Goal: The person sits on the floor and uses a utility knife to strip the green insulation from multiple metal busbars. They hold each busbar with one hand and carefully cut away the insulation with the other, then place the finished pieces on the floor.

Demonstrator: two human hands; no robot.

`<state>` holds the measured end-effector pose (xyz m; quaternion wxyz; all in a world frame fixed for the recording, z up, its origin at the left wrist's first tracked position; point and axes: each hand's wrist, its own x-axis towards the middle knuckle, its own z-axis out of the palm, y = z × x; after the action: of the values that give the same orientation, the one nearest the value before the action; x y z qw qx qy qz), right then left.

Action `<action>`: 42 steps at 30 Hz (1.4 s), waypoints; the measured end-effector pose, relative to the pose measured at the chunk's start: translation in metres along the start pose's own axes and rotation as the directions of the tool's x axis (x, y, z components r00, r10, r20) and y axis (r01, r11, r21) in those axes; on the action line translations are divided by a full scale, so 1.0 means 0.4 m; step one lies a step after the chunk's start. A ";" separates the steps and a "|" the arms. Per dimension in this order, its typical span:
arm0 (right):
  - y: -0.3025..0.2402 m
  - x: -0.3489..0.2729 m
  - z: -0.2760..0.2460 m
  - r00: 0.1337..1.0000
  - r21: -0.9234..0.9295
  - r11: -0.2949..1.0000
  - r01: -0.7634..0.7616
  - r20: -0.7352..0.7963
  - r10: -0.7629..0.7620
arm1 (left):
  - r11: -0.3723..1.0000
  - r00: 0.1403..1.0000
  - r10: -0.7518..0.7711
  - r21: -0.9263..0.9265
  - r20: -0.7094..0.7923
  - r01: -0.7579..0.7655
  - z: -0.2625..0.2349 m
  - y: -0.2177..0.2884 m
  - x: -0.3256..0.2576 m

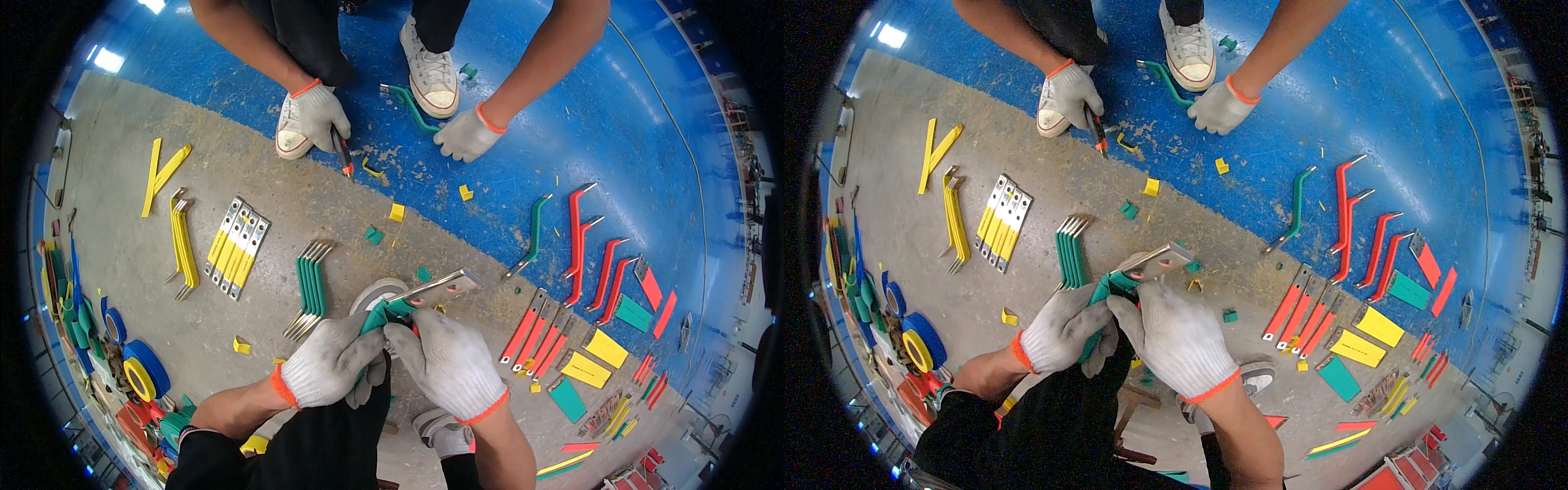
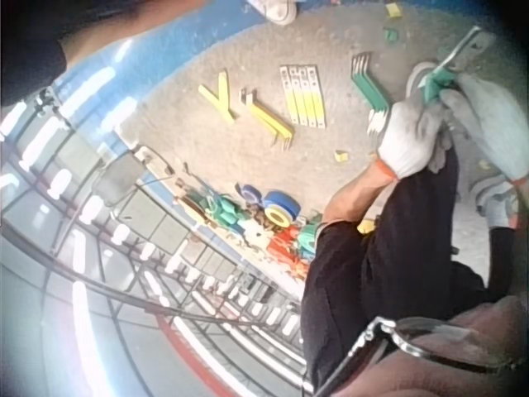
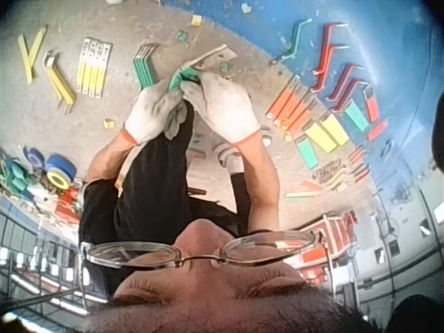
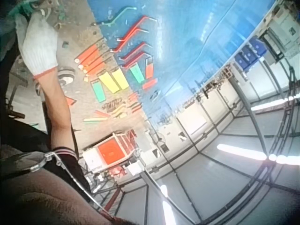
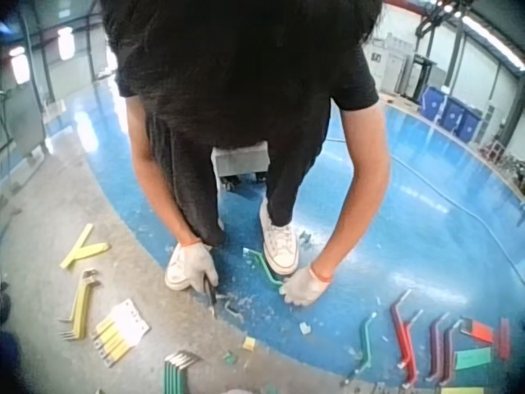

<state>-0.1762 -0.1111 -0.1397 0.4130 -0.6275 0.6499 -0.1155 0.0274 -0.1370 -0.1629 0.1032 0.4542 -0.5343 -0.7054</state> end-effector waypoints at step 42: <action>0.057 0.023 0.082 0.856 -0.241 0.956 0.165 -0.446 -0.260 | 0.886 0.896 -0.429 -0.137 0.117 0.443 0.015 0.099 0.038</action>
<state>-0.1691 -0.1030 -0.1790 0.1631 -0.6857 0.6654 -0.2460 0.0008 -0.1589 -0.1373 -0.0441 0.5231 -0.3640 -0.7694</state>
